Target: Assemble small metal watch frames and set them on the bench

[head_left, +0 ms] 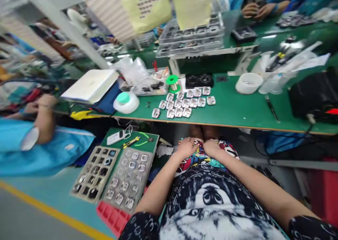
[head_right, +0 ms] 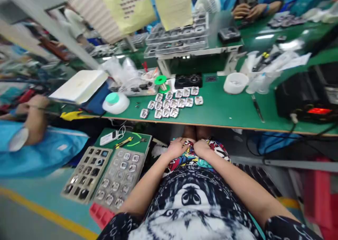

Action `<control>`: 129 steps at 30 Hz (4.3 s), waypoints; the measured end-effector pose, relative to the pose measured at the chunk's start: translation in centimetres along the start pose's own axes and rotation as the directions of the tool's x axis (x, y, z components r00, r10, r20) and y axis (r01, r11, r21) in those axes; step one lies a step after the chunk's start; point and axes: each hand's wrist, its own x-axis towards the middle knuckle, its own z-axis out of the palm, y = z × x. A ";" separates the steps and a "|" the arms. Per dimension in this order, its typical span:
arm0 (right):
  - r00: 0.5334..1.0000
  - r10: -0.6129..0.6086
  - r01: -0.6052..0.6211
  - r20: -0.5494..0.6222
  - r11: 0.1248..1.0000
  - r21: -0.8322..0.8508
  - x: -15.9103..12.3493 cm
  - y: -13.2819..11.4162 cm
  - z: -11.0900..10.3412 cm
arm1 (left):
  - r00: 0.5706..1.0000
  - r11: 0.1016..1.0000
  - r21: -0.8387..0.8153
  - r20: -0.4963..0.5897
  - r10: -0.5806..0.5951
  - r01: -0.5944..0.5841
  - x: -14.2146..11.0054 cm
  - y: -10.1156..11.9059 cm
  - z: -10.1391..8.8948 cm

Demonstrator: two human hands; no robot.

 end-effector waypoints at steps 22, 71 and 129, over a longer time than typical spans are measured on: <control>0.996 -0.036 0.051 -0.076 0.978 0.204 0.5 1.9 1.9 | 0.683 0.971 0.209 -0.726 0.078 0.111 2.0 2.0 -15.1; 0.526 0.040 0.738 -0.850 0.476 0.479 -12.4 -2.2 -11.9 | 0.952 0.231 -0.927 -0.267 0.147 -0.295 -4.0 3.5 -11.4; 0.294 0.017 0.753 -0.955 0.612 0.243 -13.0 -1.2 -9.9 | 0.912 0.271 -0.884 -0.407 -0.048 -0.380 -4.6 5.2 -9.3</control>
